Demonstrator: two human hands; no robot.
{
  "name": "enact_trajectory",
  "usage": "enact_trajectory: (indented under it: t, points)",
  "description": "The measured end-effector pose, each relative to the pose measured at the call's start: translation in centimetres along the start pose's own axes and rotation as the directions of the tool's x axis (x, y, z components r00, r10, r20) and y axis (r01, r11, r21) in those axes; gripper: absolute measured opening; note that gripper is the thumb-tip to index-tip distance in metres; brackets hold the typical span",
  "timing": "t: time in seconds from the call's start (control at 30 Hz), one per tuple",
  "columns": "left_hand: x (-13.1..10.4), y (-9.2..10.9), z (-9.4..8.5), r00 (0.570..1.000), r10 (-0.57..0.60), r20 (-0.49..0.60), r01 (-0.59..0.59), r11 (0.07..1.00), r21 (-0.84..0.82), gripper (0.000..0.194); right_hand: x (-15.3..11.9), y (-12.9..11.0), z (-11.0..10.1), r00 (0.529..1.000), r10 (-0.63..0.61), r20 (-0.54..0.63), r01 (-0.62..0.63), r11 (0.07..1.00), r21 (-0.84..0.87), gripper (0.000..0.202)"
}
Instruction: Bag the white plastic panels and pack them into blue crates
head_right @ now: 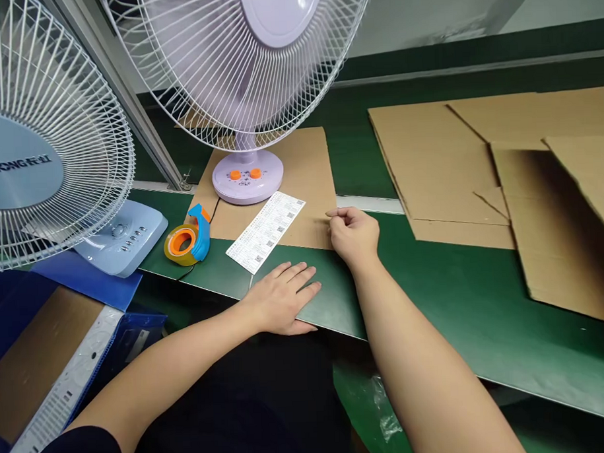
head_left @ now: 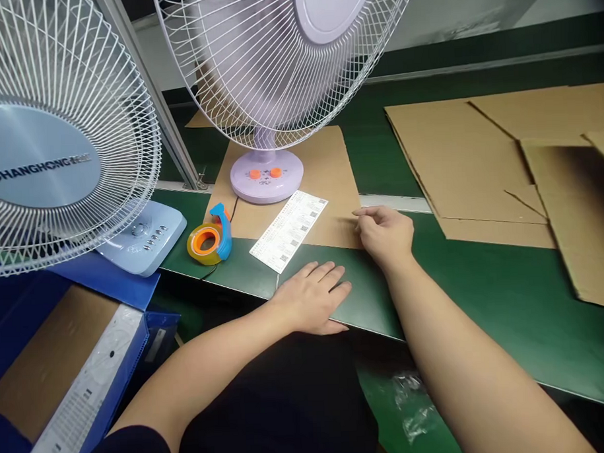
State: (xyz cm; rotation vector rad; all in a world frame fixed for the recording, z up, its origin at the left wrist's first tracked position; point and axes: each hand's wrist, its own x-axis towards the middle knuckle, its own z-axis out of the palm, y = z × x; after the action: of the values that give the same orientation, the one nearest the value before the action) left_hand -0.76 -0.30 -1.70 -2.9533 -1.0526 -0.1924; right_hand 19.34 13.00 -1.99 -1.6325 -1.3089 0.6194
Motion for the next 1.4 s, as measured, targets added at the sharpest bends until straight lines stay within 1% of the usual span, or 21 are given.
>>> enact_trajectory:
  t: [0.07, 0.13, 0.33, 0.5, 0.73, 0.97, 1.23, 1.4]
  points:
    - [-0.02, 0.0, 0.04, 1.0, 0.002, -0.002, -0.002, 1.0, 0.004, 0.082, -0.08, -0.21, 0.0, 0.998, 0.055, -0.01, -0.055, 0.998, 0.029, 0.033]
    - [-0.02, 0.0, 0.03, 1.0, 0.001, -0.002, -0.001, 1.0, 0.002, 0.082, -0.15, -0.45, -0.01, 0.997, 0.075, -0.014, -0.075, 0.996, 0.04, 0.032]
    - [0.0, -0.01, -0.06, 1.0, -0.003, -0.004, 0.003, 1.0, 0.011, 0.082, -0.22, -0.8, -0.14, 0.998, 0.068, -0.007, -0.068, 0.997, 0.027, 0.032]
    - [0.02, -0.04, 0.03, 1.0, 0.005, -0.002, -0.005, 1.0, 0.003, 0.082, -0.25, -0.88, -0.14, 0.996, 0.089, -0.003, -0.089, 0.995, 0.04, 0.032]
    - [0.01, -0.02, 0.16, 1.0, 0.008, -0.011, -0.008, 1.0, -0.006, 0.081, 0.03, -0.32, -0.09, 0.999, 0.047, -0.017, -0.047, 0.998, 0.047, 0.031]
    - [-0.02, 0.06, 0.01, 1.0, 0.005, -0.007, -0.005, 1.0, 0.002, 0.082, 0.13, -0.34, -0.1, 0.997, 0.074, 0.01, -0.074, 0.997, 0.034, 0.026]
    - [-0.08, 0.1, 0.09, 1.0, 0.004, -0.008, -0.004, 1.0, 0.013, 0.082, 0.06, -0.8, -0.2, 0.996, 0.092, 0.014, -0.093, 0.995, 0.041, 0.028]
    - [-0.04, 0.09, 0.15, 1.0, 0.009, -0.015, -0.009, 1.0, 0.021, 0.083, 0.22, -0.6, -0.17, 0.997, 0.082, 0.004, -0.082, 0.996, 0.032, 0.028]
